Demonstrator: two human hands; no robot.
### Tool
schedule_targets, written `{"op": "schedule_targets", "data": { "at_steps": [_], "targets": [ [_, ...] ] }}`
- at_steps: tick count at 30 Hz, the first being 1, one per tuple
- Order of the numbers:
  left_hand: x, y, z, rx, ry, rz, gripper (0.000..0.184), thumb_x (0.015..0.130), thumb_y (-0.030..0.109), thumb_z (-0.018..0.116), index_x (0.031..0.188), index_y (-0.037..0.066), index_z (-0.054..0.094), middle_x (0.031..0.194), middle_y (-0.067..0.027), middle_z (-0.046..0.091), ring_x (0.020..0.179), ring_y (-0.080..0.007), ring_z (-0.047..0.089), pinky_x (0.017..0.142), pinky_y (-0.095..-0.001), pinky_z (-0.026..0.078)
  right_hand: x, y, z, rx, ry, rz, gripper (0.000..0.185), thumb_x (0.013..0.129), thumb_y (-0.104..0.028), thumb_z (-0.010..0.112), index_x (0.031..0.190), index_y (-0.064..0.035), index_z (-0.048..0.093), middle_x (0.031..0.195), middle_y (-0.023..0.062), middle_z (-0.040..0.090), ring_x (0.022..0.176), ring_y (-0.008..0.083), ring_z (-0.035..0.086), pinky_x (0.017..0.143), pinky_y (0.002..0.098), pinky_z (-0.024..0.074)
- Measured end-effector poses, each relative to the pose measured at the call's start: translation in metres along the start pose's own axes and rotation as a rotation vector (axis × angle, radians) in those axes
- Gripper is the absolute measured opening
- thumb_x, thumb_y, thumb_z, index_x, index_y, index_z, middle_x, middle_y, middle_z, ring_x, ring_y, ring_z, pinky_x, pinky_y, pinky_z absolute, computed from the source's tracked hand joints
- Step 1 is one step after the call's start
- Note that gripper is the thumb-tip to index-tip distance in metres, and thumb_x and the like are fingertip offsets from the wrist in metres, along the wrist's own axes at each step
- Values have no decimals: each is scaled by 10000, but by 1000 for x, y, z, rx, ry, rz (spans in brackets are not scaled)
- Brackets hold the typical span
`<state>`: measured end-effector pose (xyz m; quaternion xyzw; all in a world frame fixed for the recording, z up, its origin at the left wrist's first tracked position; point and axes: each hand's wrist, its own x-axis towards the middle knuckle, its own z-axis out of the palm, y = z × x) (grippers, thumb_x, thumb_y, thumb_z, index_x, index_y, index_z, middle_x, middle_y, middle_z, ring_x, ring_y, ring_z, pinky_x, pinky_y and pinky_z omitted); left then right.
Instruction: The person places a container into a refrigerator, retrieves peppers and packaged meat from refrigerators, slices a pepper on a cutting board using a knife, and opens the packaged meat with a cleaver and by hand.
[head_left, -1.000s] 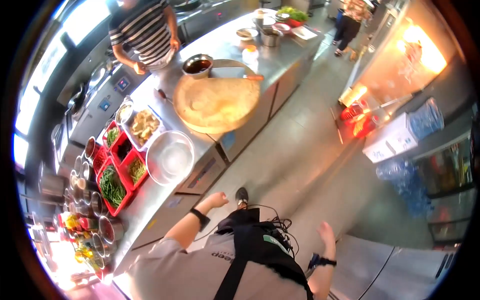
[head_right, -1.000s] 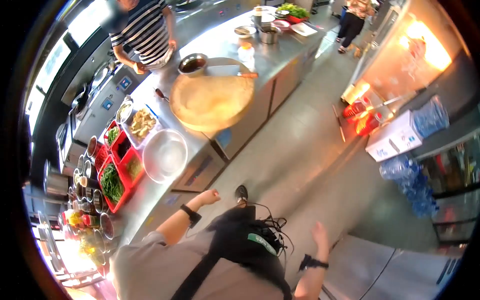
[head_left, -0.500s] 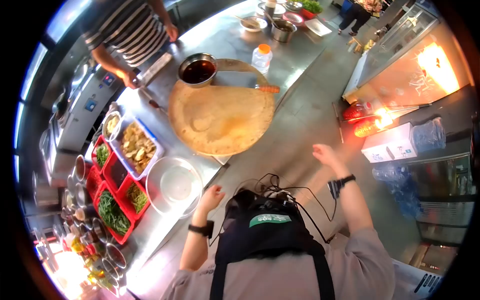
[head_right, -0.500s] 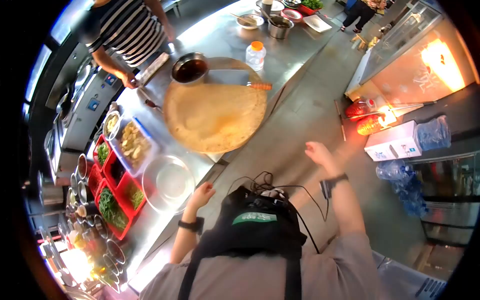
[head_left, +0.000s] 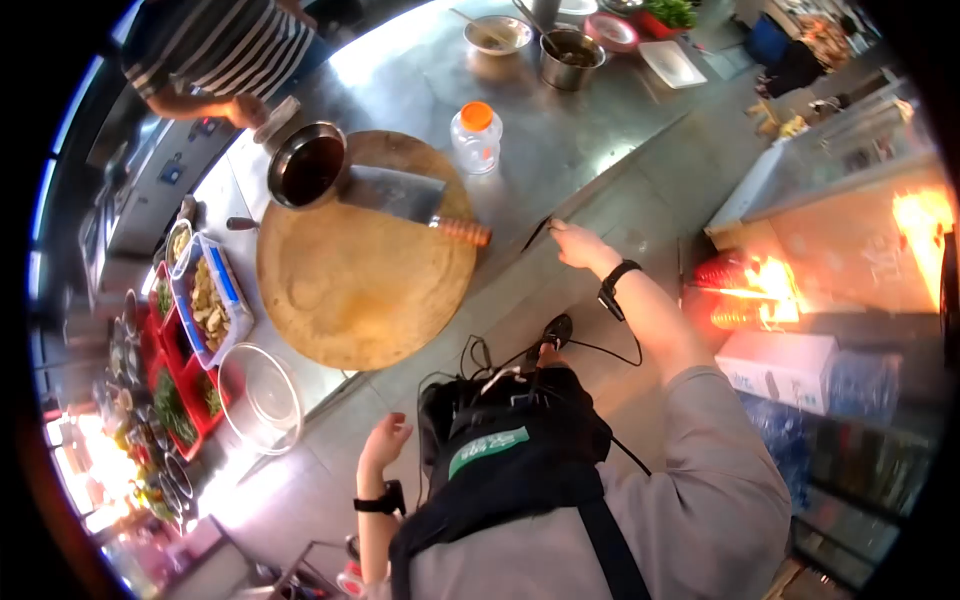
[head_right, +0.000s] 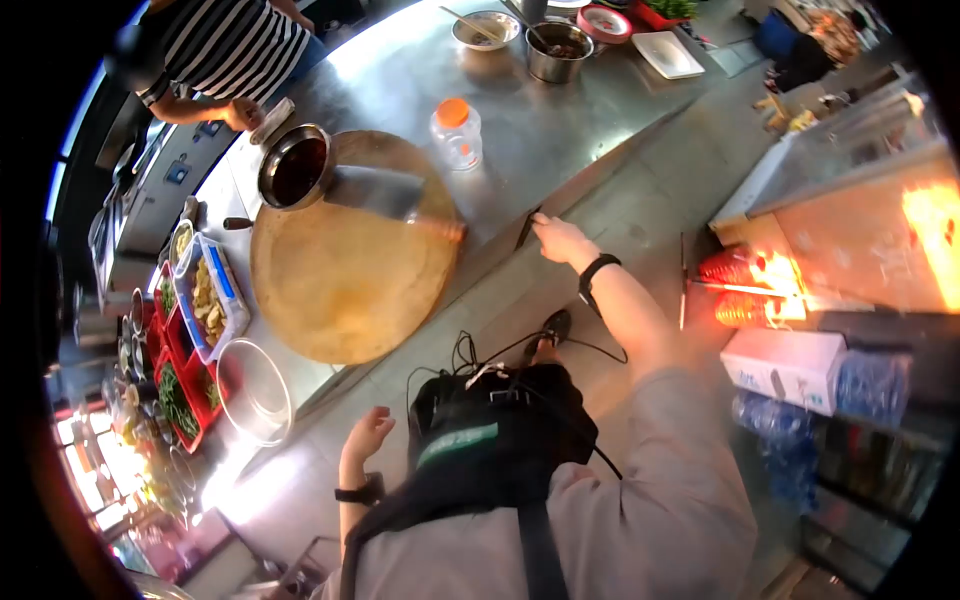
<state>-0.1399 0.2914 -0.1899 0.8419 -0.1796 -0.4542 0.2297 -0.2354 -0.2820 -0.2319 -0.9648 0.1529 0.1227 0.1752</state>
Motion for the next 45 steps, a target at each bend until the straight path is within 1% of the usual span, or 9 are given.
{"op": "schedule_targets", "data": {
  "at_steps": [11, 16, 20, 23, 26, 29, 32, 40, 45],
  "targets": [
    [3, 188, 96, 4, -184, -186, 445, 927, 299, 660, 1260, 20, 561, 1163, -188, 664, 1050, -309, 665, 888, -404, 523, 85, 104, 70, -314, -205, -18, 499, 848, -99, 598, 1346, -103, 559, 1393, 38, 536, 1214, 313, 545, 861, 465, 502],
    [41, 222, 96, 188, -112, 102, 377, 927, 251, 649, 1224, 31, 574, 1204, -171, 643, 1062, -338, 649, 875, -419, 525, 33, 113, 84, -407, -92, -37, 505, 822, -111, 613, 1325, -133, 576, 1410, 73, 508, 1145, 336, 569, 837, 463, 507],
    [94, 233, 124, 160, -138, 97, 361, 933, 245, 639, 1213, 25, 578, 1209, -171, 636, 1086, -328, 641, 869, -417, 526, -96, 161, 71, 132, -382, -94, 295, 821, -133, 613, 1100, -56, 672, 1209, 160, 606, 974, 362, 622, 836, 441, 513],
    [141, 247, 161, 212, -211, 249, 350, 931, 226, 645, 1208, 22, 583, 1153, -173, 652, 1060, -307, 649, 851, -397, 531, -180, 236, 37, 502, -351, 191, 277, 833, -187, 665, 1065, -36, 676, 1138, 167, 631, 967, 317, 639, 833, 420, 518],
    [210, 260, 212, 17, -343, 296, 332, 943, 207, 640, 1207, 14, 583, 1103, -151, 670, 1018, -259, 657, 840, -362, 527, -237, 294, 26, 666, 167, 673, 530, 859, -324, 688, 1285, -34, 563, 1315, 196, 565, 1054, 355, 630, 872, 453, 503],
    [307, 281, 272, -171, -375, 273, 302, 961, 198, 629, 1190, 7, 583, 1038, -103, 675, 970, -194, 648, 836, -328, 518, -248, 340, 52, 791, 402, 680, 711, 888, -351, 670, 1471, -72, 374, 1390, 188, 480, 1181, 379, 552, 954, 473, 463],
    [428, 289, 339, -490, -353, 145, 245, 987, 230, 599, 1124, 28, 581, 987, -65, 651, 926, -150, 636, 832, -302, 513, -230, 365, 69, 18, 457, 608, 767, 894, -318, 652, 1529, -95, 283, 1427, 208, 426, 1270, 421, 459, 1030, 496, 408],
    [819, 318, 490, -1146, -111, -6, 335, 1003, 403, 556, 1123, 91, 536, 933, -78, 626, 881, -219, 642, 822, -353, 577, -240, 434, 73, -77, 368, 638, 816, 823, -292, 683, 1483, 14, 313, 1436, 279, 394, 1305, 469, 417, 1062, 515, 380],
    [942, 313, 502, -1301, 16, -62, 328, 1017, 336, 541, 1221, 79, 530, 983, -90, 624, 894, -238, 636, 849, -356, 588, -246, 446, 72, -51, 314, 658, 869, 774, -254, 714, 1462, 66, 291, 1422, 341, 371, 1279, 506, 422, 1051, 507, 391]
  ]
}}
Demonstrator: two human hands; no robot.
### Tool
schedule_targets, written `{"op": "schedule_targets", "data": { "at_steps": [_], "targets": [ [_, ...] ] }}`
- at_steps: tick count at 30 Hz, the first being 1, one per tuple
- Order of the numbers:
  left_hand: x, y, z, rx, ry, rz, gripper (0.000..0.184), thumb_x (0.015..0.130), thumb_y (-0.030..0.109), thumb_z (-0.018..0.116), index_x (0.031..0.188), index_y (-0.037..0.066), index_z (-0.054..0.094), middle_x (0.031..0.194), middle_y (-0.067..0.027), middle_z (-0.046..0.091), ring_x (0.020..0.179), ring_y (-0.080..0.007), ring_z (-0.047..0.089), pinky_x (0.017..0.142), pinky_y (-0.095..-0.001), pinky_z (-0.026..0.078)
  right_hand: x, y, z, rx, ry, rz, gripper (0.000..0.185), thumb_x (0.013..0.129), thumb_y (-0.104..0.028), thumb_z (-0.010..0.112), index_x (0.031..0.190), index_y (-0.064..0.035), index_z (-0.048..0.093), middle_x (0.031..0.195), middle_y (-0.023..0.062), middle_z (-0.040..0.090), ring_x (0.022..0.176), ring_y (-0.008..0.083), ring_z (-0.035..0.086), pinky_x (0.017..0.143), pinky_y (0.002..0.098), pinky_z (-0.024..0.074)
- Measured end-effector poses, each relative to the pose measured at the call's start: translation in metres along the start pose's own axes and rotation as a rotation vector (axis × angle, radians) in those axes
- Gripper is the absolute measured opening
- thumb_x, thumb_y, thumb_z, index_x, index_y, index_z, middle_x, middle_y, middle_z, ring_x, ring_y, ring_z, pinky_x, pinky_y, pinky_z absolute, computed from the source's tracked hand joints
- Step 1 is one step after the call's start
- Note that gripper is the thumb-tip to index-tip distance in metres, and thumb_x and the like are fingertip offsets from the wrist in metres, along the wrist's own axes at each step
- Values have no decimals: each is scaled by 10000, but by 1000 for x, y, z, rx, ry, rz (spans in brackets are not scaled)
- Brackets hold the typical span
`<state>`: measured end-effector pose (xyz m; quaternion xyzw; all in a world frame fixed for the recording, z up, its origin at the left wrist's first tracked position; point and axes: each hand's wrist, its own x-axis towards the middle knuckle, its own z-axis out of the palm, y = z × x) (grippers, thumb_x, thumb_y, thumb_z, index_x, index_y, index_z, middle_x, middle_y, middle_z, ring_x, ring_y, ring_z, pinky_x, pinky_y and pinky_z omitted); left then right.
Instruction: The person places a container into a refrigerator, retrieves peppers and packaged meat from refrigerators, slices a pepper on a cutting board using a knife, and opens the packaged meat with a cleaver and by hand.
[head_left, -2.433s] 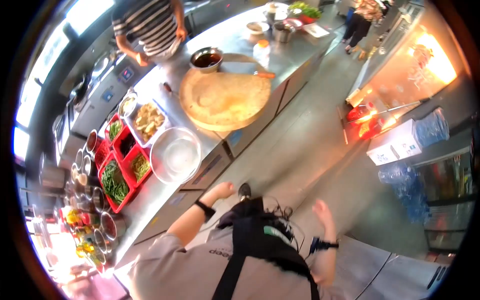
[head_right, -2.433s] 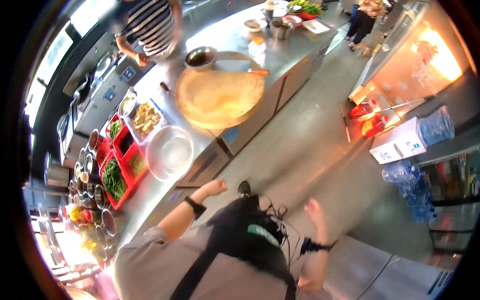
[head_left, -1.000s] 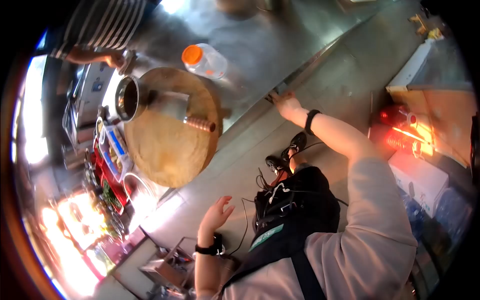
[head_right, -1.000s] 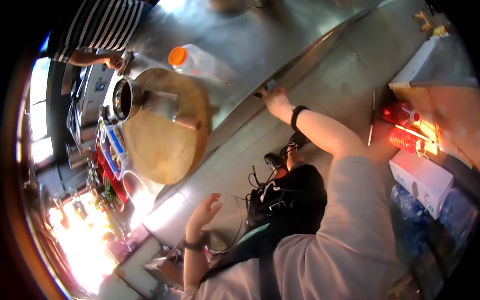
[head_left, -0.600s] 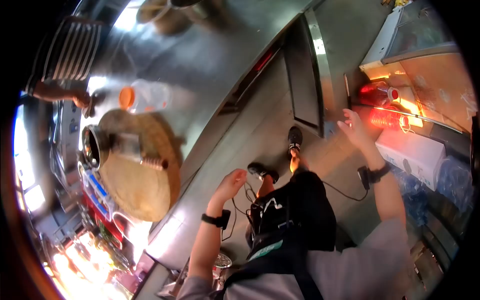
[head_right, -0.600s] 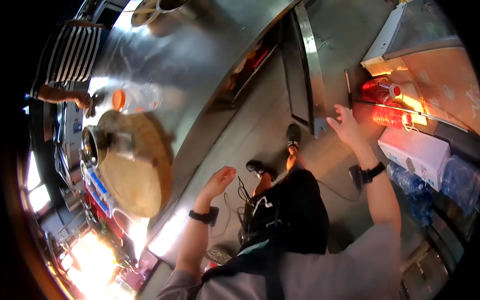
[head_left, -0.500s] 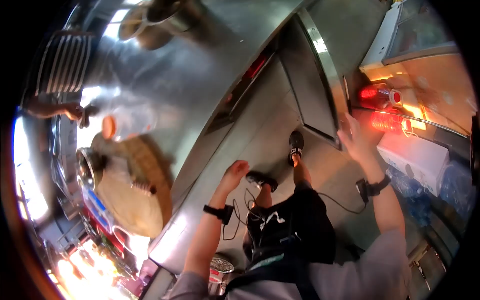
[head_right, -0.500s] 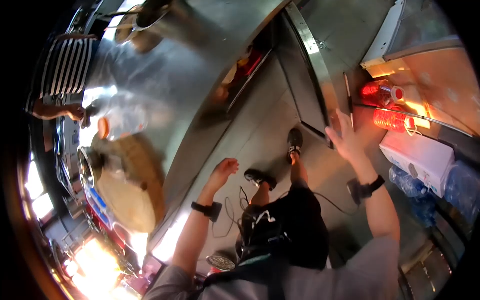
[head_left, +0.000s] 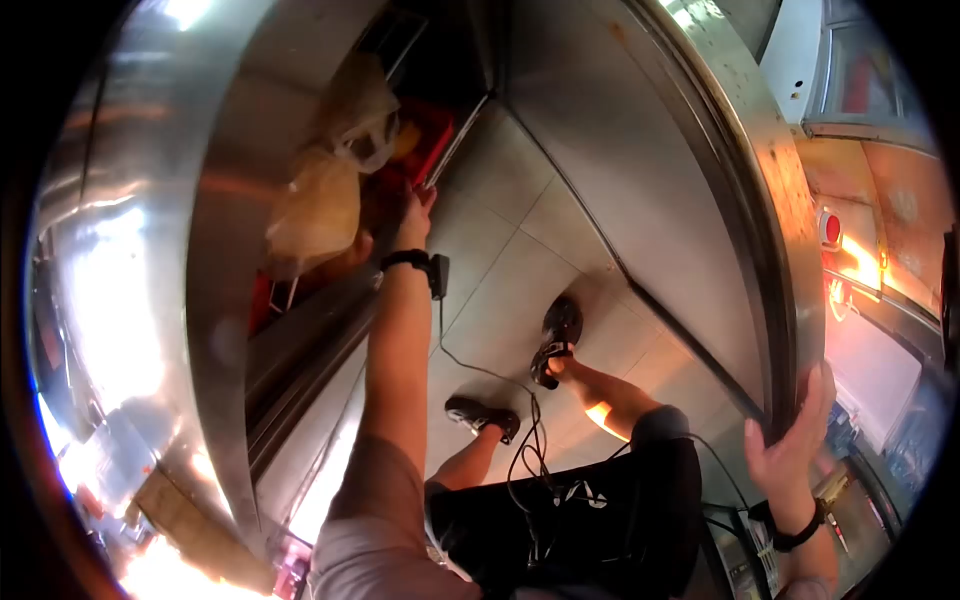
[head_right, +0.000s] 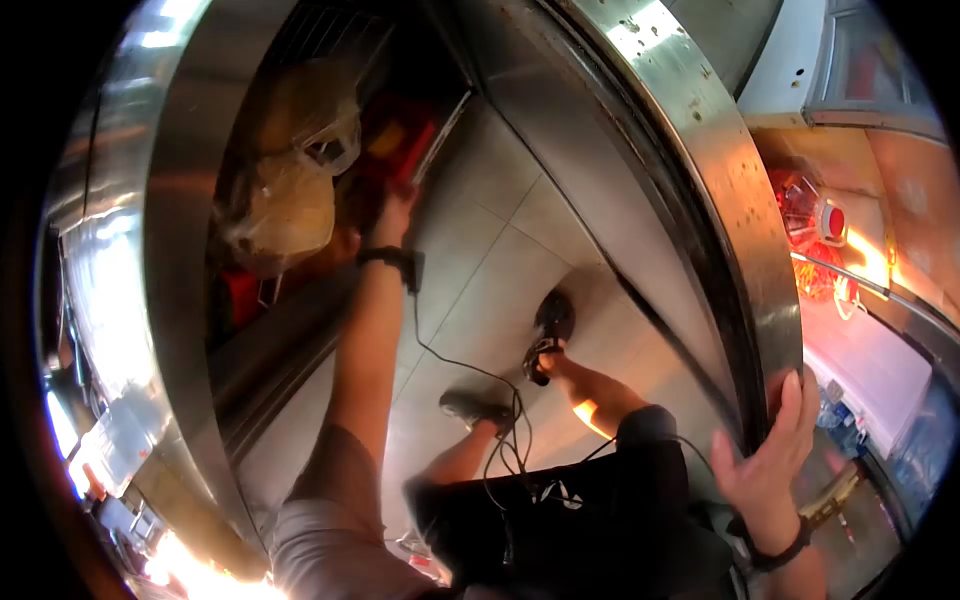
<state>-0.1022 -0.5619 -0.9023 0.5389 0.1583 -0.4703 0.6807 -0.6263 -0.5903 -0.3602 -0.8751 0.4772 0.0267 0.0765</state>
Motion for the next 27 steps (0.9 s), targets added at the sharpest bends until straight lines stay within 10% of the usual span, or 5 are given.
{"op": "schedule_targets", "data": {
  "at_steps": [4, 11, 15, 19, 27],
  "targets": [
    [30, 8, -16, -260, 40, -152, 334, 1028, 248, 480, 1311, 73, 502, 1102, -108, 629, 958, -251, 642, 885, -360, 582, 2, 2, -1, 34, 0, -12, 896, 740, -239, 734, 1460, 54, 289, 1411, 368, 363, 1227, 504, 461, 969, 494, 453],
    [-131, -21, 32, 424, -89, 205, 267, 923, 126, 531, 1161, 21, 590, 1133, -114, 622, 1025, -252, 607, 826, -378, 537, 6, 6, -5, 35, 45, -48, 862, 742, -248, 731, 1453, 30, 331, 1388, 343, 401, 1222, 513, 457, 1002, 536, 413],
    [-259, -35, 6, 483, -208, 66, 257, 858, 34, 541, 1103, 14, 615, 1089, -78, 637, 982, -218, 608, 775, -369, 526, 1, -9, -10, -1, 63, -34, 832, 767, -244, 705, 1470, 11, 341, 1380, 307, 419, 1242, 483, 454, 1025, 535, 400],
    [-432, 30, -4, 330, -233, -297, 286, 886, 8, 531, 1163, 8, 600, 1109, -81, 670, 1038, -201, 648, 893, -323, 523, -4, -15, -14, 34, 43, 29, 856, 763, -215, 694, 1509, -60, 305, 1407, 277, 404, 1270, 462, 439, 1030, 529, 403],
    [-701, 183, -79, 711, -271, -158, 341, 866, 27, 581, 1199, -39, 608, 1065, -70, 679, 928, -155, 648, 829, -296, 527, -32, -79, -34, 153, -52, 67, 978, 765, -133, 686, 1563, -92, 123, 1461, 308, 313, 1275, 493, 412, 1058, 532, 381]
  ]
}}
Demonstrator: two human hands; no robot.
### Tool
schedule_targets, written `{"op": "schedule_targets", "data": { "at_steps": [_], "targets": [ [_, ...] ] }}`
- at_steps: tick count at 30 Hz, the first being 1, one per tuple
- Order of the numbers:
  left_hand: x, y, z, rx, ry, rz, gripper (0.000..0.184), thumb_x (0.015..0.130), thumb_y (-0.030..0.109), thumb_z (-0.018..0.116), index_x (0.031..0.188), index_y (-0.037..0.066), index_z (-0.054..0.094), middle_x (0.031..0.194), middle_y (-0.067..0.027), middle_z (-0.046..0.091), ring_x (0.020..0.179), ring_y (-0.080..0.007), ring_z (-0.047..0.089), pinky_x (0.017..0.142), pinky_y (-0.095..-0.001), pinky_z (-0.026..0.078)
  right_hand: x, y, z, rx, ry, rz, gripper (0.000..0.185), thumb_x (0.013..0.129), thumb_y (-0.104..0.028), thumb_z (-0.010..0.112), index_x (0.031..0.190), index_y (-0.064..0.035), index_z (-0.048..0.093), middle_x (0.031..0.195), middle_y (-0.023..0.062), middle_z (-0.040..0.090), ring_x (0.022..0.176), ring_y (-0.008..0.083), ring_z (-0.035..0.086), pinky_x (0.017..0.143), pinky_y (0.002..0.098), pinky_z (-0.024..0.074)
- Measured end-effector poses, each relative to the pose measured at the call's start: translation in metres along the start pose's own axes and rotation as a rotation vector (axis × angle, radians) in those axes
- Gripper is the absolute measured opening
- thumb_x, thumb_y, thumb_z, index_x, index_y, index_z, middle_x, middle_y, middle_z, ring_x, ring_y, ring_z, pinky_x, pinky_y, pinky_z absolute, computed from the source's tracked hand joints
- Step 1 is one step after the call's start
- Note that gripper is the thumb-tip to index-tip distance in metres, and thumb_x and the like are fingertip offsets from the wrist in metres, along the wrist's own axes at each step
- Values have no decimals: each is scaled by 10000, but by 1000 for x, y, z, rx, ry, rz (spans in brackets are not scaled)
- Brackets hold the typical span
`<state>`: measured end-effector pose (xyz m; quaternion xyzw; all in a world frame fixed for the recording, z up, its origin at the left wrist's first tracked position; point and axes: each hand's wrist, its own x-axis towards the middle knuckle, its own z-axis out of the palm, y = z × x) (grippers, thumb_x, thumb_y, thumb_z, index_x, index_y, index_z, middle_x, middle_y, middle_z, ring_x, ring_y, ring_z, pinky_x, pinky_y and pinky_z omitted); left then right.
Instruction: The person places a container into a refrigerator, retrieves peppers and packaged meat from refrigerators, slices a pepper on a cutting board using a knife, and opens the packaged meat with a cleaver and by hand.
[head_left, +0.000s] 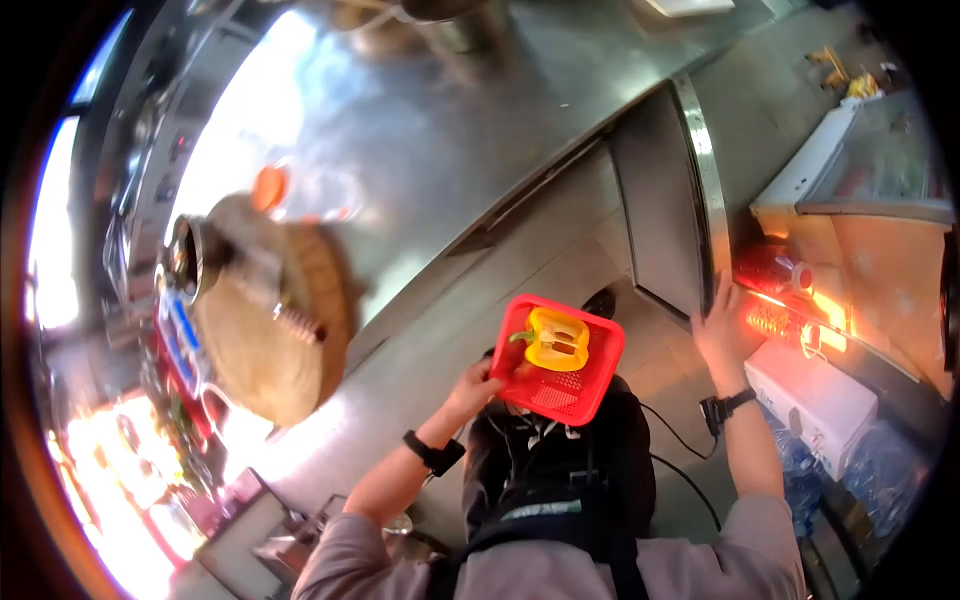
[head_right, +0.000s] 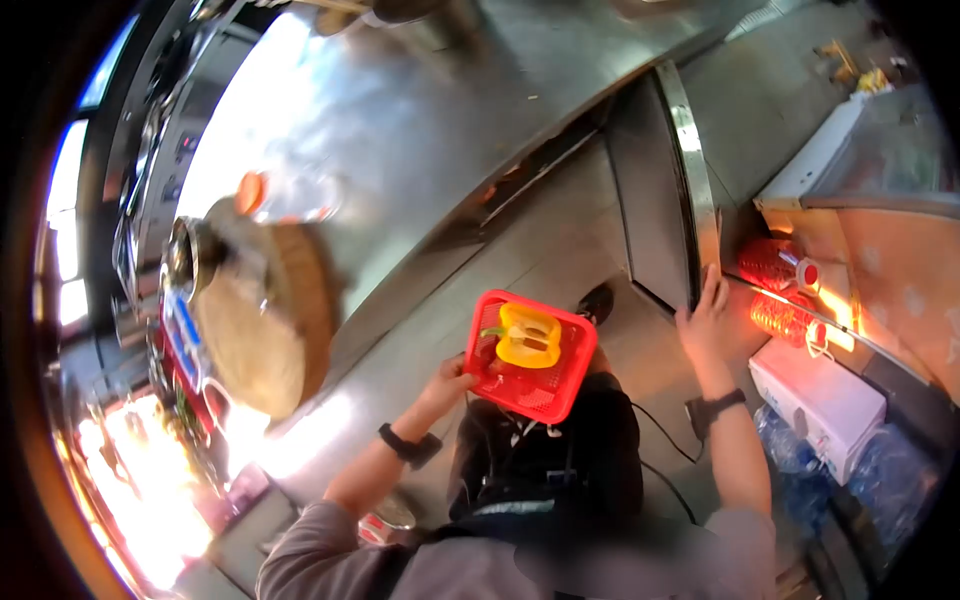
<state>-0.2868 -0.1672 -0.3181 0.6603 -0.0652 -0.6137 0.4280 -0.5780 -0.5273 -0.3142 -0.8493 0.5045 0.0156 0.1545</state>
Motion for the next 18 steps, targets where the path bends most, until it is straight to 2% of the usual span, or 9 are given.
{"op": "schedule_targets", "data": {
  "at_steps": [1, 3, 5, 7, 10, 13, 14, 16, 18],
  "targets": [
    [-41, 19, -5, -110, 34, 31, 335, 861, 26, 582, 1185, -47, 618, 1050, -66, 682, 914, -151, 643, 829, -295, 523, -5, -5, 15, 51, -35, 15, 978, 781, -136, 683, 1559, -59, 95, 1467, 328, 287, 1296, 503, 387, 1086, 525, 358],
    [-114, 46, -28, -86, 120, -85, 374, 846, 15, 557, 1213, -23, 617, 961, -14, 664, 898, -87, 601, 780, -245, 495, -11, -31, 33, 51, -10, -73, 970, 792, -142, 680, 1556, -45, 89, 1476, 333, 270, 1301, 505, 386, 1093, 516, 353],
    [-162, 40, -48, -232, 146, 191, 348, 855, -22, 542, 1194, -29, 620, 1007, -19, 677, 862, -69, 614, 775, -216, 493, -23, -52, 53, 50, -4, -200, 963, 804, -148, 676, 1552, -30, 83, 1485, 338, 253, 1306, 507, 385, 1100, 508, 349],
    [-211, 27, -59, -335, 249, 243, 341, 859, -23, 539, 1190, -33, 617, 1018, -31, 680, 883, -79, 626, 787, -222, 502, -13, -69, 74, 234, -12, -213, 883, 852, -182, 661, 1537, 5, 136, 1474, 318, 316, 1310, 469, 412, 1110, 477, 341],
    [-291, 28, -62, -473, 431, 352, 329, 868, -20, 535, 1189, -42, 606, 1037, -53, 680, 920, -99, 642, 819, -239, 519, 22, -50, 142, 542, -138, -349, 786, 911, -151, 634, 1548, -41, 188, 1392, 243, 458, 1239, 320, 514, 1050, 426, 412],
    [-339, 9, -112, -607, 596, 460, 324, 878, -15, 531, 1194, -54, 592, 1054, -73, 674, 933, -118, 651, 846, -256, 531, -2, -130, 141, 491, -478, -274, 566, 955, -208, 593, 1459, -50, 386, 1051, 100, 642, 907, 157, 621, 748, 293, 506],
    [-330, -7, -138, -661, 640, 481, 323, 881, -14, 527, 1195, -61, 586, 1064, -82, 671, 931, -127, 655, 854, -263, 536, 7, -138, 172, 445, -494, -453, 507, 960, -226, 588, 1419, -58, 450, 951, 61, 656, 802, 116, 620, 655, 255, 499],
    [-338, -26, -175, -727, 708, 542, 322, 884, -1, 530, 1196, -59, 586, 1069, -87, 668, 915, -129, 656, 853, -270, 541, -58, -240, 93, 289, -756, -467, 455, 957, -251, 607, 1362, -64, 516, 908, 40, 659, 789, 110, 615, 656, 266, 499],
    [-344, -33, -203, -756, 801, 568, 312, 883, 17, 537, 1181, -61, 589, 1069, -93, 667, 928, -140, 658, 854, -286, 547, -108, -300, 42, 318, -938, -397, 468, 917, -305, 657, 1280, -19, 577, 1011, 122, 700, 969, 196, 649, 880, 326, 501]
  ]
}}
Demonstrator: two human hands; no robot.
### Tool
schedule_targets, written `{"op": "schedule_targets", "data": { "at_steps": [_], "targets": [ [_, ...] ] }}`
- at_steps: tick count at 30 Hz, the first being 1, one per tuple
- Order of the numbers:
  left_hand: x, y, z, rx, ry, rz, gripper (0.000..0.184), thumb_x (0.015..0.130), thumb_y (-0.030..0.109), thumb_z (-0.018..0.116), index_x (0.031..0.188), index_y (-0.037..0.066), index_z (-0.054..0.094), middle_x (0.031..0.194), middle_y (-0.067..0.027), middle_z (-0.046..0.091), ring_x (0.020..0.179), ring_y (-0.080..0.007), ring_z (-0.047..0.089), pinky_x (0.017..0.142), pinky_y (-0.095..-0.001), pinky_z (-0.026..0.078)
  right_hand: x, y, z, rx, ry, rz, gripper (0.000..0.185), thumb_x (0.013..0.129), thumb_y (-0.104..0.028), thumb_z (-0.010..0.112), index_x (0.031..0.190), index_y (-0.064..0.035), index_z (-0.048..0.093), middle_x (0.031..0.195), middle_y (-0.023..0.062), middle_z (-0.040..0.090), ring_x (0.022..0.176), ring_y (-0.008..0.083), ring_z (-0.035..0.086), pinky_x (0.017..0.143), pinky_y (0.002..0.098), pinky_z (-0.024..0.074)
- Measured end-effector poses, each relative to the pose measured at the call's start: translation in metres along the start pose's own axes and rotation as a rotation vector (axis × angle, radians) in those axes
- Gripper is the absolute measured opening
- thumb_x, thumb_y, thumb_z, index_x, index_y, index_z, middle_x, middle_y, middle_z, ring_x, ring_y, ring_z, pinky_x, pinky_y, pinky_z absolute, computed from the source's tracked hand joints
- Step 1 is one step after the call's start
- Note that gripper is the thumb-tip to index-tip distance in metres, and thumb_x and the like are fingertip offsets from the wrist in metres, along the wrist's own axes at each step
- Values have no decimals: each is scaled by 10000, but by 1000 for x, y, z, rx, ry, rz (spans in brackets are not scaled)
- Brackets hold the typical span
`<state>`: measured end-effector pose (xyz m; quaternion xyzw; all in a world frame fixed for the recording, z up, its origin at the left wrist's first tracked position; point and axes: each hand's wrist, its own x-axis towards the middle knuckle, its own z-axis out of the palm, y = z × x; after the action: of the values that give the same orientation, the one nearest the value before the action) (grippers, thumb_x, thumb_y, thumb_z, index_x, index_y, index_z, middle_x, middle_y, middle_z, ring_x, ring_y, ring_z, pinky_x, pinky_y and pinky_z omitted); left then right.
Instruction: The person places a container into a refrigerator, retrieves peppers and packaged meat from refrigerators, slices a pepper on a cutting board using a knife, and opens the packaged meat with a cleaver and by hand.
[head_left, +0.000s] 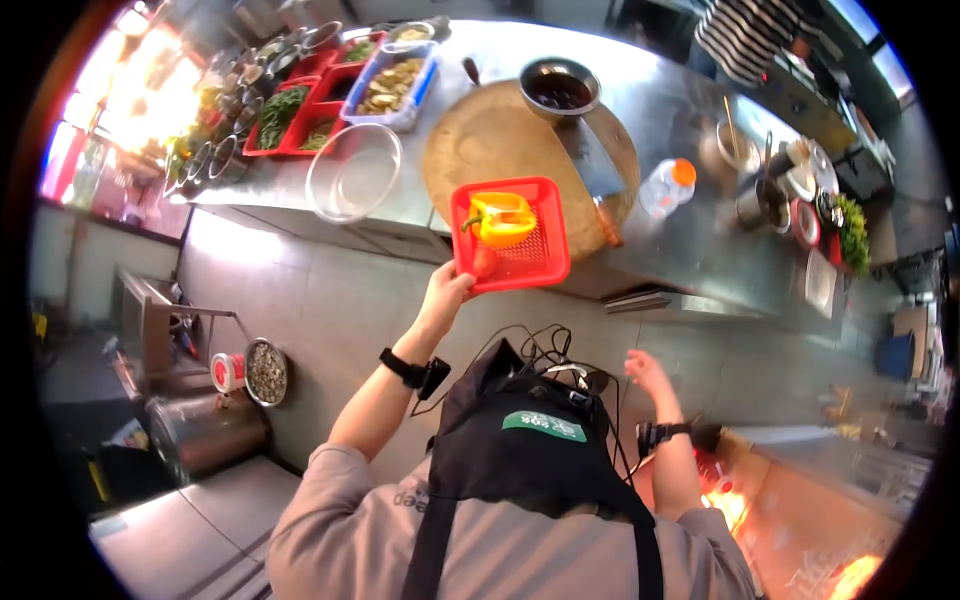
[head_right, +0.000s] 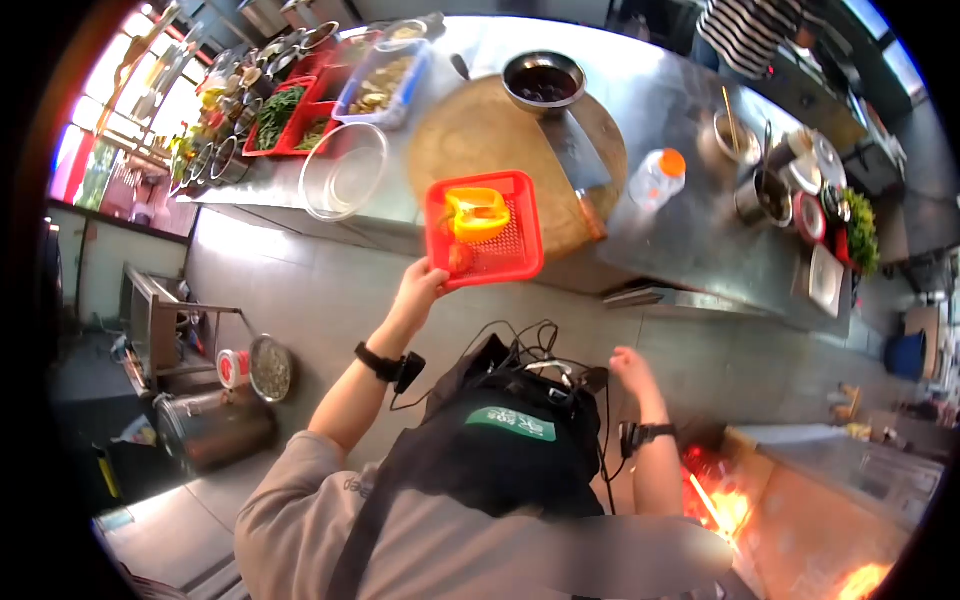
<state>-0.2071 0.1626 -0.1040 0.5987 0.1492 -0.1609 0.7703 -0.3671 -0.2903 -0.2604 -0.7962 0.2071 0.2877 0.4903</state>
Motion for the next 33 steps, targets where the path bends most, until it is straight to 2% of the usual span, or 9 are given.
{"op": "schedule_targets", "data": {
  "at_steps": [9, 12, 14, 17, 20, 22, 23, 27, 33],
  "targets": [
    [139, -10, -17, -37, 138, 141, 229, 903, 71, 540, 1074, -68, 600, 1031, -124, 665, 839, -177, 679, 724, -294, 585, -47, -105, -9, -213, -43, -200, 413, 940, -256, 644, 1265, -7, 591, 1097, 159, 702, 1032, 247, 665, 913, 355, 511],
    [175, -33, -37, 103, 226, 119, 379, 961, 286, 620, 1144, -33, 529, 973, -107, 626, 781, -185, 657, 677, -300, 576, -17, -125, -17, -287, -89, -252, 416, 926, -264, 658, 1246, -3, 602, 1092, 166, 703, 1028, 265, 671, 907, 364, 517],
    [112, 11, -17, 45, 304, -2, 273, 991, 241, 587, 1109, -4, 574, 973, -97, 639, 855, -179, 654, 713, -326, 573, 7, -136, -12, -314, -150, -254, 417, 917, -267, 667, 1233, -2, 609, 1088, 171, 702, 1026, 276, 674, 902, 368, 520],
    [54, -24, -66, 138, 301, -40, 272, 987, 251, 594, 1095, 3, 570, 952, -106, 633, 819, -186, 653, 705, -335, 571, 40, -179, 11, -433, -326, -416, 411, 920, -233, 654, 1252, 2, 598, 1117, 172, 695, 1059, 265, 665, 930, 355, 512],
    [-27, -127, -172, 267, 382, -163, 187, 944, 217, 613, 956, 31, 594, 737, -49, 612, 611, -144, 584, 557, -302, 499, 52, -236, 50, -497, -467, -529, 382, 916, -191, 659, 1234, 12, 599, 1077, 152, 703, 1019, 243, 673, 916, 345, 516],
    [-109, -235, -242, 468, 702, -244, 182, 906, 206, 625, 934, 29, 592, 702, -61, 610, 555, -133, 558, 499, -306, 461, 50, -268, 79, -451, -549, -562, 364, 917, -173, 660, 1227, 9, 603, 1067, 141, 705, 1002, 226, 674, 904, 338, 520],
    [-162, -291, -265, 289, 855, -231, 159, 891, 171, 591, 926, 16, 599, 711, -70, 618, 561, -147, 573, 494, -316, 467, 52, -286, 97, -395, -628, -590, 348, 917, -155, 661, 1221, 5, 606, 1058, 130, 707, 984, 209, 675, 892, 331, 524],
    [-344, -349, -223, -121, 1354, -717, 156, 870, 121, 535, 875, -12, 617, 673, -106, 620, 553, -206, 599, 490, -362, 488, 50, -327, 174, -524, -789, -743, 329, 909, -165, 667, 1200, -17, 626, 1033, 137, 705, 957, 229, 680, 866, 342, 534],
    [-449, -436, -184, -756, 1374, -669, 174, 930, 140, 523, 885, -4, 610, 663, -92, 607, 543, -228, 617, 478, -384, 522, 28, -349, 346, -953, -1122, -759, 260, 919, -104, 649, 1168, -28, 652, 988, 91, 717, 925, 159, 667, 837, 306, 532]
  ]
}}
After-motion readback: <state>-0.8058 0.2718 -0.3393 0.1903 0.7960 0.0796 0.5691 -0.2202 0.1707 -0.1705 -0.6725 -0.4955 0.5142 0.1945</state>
